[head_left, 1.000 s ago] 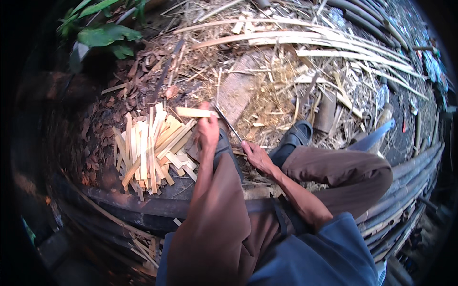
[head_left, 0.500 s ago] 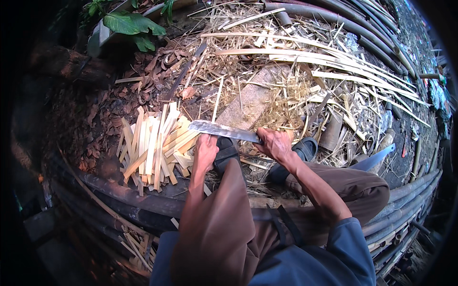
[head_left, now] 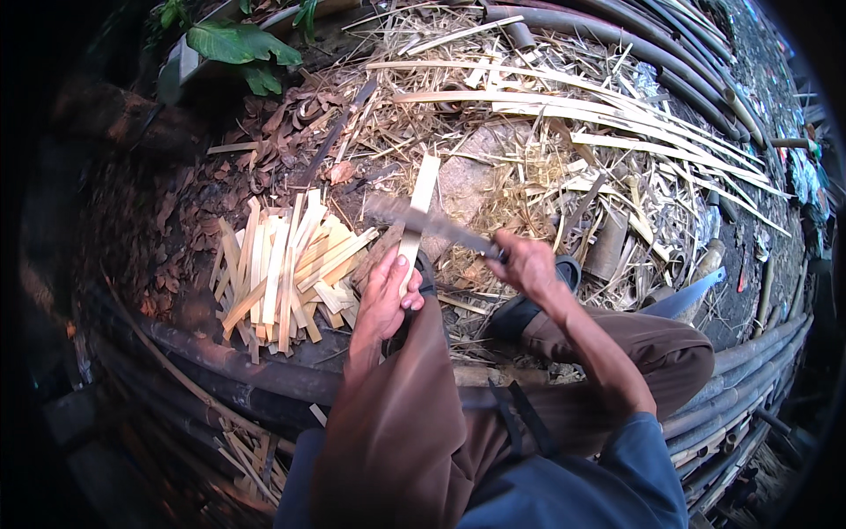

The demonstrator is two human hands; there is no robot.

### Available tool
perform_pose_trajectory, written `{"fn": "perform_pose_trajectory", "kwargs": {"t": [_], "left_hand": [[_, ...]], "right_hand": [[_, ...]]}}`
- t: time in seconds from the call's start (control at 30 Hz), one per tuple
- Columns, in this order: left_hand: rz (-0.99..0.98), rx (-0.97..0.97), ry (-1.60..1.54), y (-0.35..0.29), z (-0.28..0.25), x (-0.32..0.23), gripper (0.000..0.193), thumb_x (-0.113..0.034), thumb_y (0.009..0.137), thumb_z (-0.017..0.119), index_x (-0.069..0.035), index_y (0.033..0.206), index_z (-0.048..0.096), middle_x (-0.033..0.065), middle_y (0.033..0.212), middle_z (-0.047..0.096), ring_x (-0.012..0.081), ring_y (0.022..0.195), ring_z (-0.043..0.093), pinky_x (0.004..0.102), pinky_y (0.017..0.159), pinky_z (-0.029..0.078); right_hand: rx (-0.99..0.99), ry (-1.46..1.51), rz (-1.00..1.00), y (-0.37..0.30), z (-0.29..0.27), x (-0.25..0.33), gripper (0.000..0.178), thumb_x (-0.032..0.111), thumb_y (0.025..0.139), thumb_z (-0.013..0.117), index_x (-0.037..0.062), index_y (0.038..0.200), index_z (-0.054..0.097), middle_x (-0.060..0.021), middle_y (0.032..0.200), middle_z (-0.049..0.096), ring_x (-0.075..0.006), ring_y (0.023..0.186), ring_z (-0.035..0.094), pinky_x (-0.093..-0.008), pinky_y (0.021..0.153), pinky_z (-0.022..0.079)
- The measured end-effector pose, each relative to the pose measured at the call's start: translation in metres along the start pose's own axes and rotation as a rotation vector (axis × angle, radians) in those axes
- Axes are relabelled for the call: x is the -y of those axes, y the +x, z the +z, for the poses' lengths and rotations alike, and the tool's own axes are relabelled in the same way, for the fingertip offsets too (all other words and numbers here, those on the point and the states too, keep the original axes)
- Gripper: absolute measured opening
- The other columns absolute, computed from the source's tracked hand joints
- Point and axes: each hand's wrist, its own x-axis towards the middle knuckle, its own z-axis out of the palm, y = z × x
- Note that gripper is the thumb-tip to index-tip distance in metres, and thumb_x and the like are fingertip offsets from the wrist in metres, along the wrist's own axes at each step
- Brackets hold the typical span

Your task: The person sits on the ground and uses a machete to split bamboo strips into smaller pieces. They repeatedly position the bamboo on a wooden block, strike it with the machete, and gather the resulting pieces into a pile.

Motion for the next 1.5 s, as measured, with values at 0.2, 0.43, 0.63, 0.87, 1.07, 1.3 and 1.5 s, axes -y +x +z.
{"fn": "perform_pose_trajectory", "kwargs": {"t": [0.2, 0.43, 0.63, 0.87, 1.07, 1.3, 1.5], "left_hand": [[0.046, 0.033, 0.003, -0.008, 0.004, -0.007, 0.019, -0.025, 0.106, 0.048, -0.008, 0.114, 0.047, 0.0023, 0.075, 0.045, 0.0045, 0.050, 0.034, 0.0203, 0.048, 0.034], [-0.050, 0.054, 0.028, -0.035, 0.002, -0.017, 0.042, -0.023, 0.107, 0.047, -0.008, 0.144, 0.039, 0.0003, 0.072, 0.043, 0.0039, 0.050, 0.034, 0.0192, 0.047, 0.033], [0.120, -0.097, 0.236, -0.016, 0.002, 0.003, 0.040, -0.022, 0.107, 0.044, -0.006, 0.143, 0.040, -0.0018, 0.073, 0.041, 0.0029, 0.054, 0.033, 0.0187, 0.049, 0.032], [0.075, -0.067, 0.315, -0.035, 0.013, -0.019, 0.041, -0.020, 0.107, 0.044, -0.005, 0.145, 0.041, -0.0023, 0.073, 0.040, 0.0037, 0.054, 0.032, 0.0204, 0.048, 0.034], [0.201, -0.391, 0.613, -0.053, -0.064, 0.002, 0.042, -0.012, 0.103, 0.042, -0.007, 0.144, 0.046, -0.0017, 0.078, 0.048, 0.0043, 0.056, 0.044, 0.0215, 0.049, 0.039], [0.392, -1.048, 1.613, -0.093, -0.165, -0.016, 0.058, -0.019, 0.095, 0.055, 0.000, 0.147, 0.039, 0.0279, 0.127, 0.055, 0.0418, 0.121, 0.051, 0.0442, 0.104, 0.040], [0.538, -0.743, 1.550, -0.063, -0.156, -0.011, 0.054, -0.018, 0.093, 0.060, 0.004, 0.140, 0.045, 0.0266, 0.130, 0.052, 0.0412, 0.123, 0.049, 0.0436, 0.105, 0.038]], "right_hand": [[-0.045, -0.005, -0.182, 0.009, -0.010, 0.014, 0.024, 0.027, 0.084, 0.072, 0.0084, 0.082, 0.056, -0.0127, 0.072, 0.067, -0.0305, 0.056, 0.065, -0.0423, 0.045, 0.046], [-0.066, 0.038, 0.489, 0.054, -0.037, -0.033, 0.021, 0.029, 0.092, 0.065, 0.0092, 0.086, 0.067, -0.0024, 0.055, 0.060, -0.0096, 0.038, 0.049, -0.0320, 0.032, 0.040], [-0.170, -0.231, -0.218, 0.018, -0.014, 0.011, 0.021, 0.027, 0.090, 0.063, 0.0107, 0.078, 0.058, -0.0058, 0.061, 0.060, -0.0116, 0.043, 0.049, -0.0337, 0.031, 0.035], [-0.063, -0.170, -0.056, 0.038, -0.018, -0.010, 0.018, 0.024, 0.082, 0.071, 0.0142, 0.081, 0.056, 0.0008, 0.067, 0.062, -0.0131, 0.051, 0.055, -0.0367, 0.046, 0.046], [-0.296, 0.198, 0.403, 0.036, -0.050, -0.075, 0.029, 0.025, 0.088, 0.062, 0.0015, 0.102, 0.072, -0.0134, 0.063, 0.068, -0.0174, 0.048, 0.061, -0.0365, 0.043, 0.047], [0.276, 0.648, 0.665, -0.033, -0.038, 0.011, 0.047, 0.037, 0.089, 0.060, -0.0084, 0.097, 0.068, -0.0149, 0.069, 0.065, -0.0223, 0.063, 0.064, -0.0394, 0.057, 0.052], [0.104, 0.486, 0.476, -0.063, 0.065, 0.019, 0.057, 0.035, 0.089, 0.063, 0.0032, 0.134, 0.048, -0.0206, 0.075, 0.065, -0.0383, 0.066, 0.064, -0.0489, 0.064, 0.052]]}}
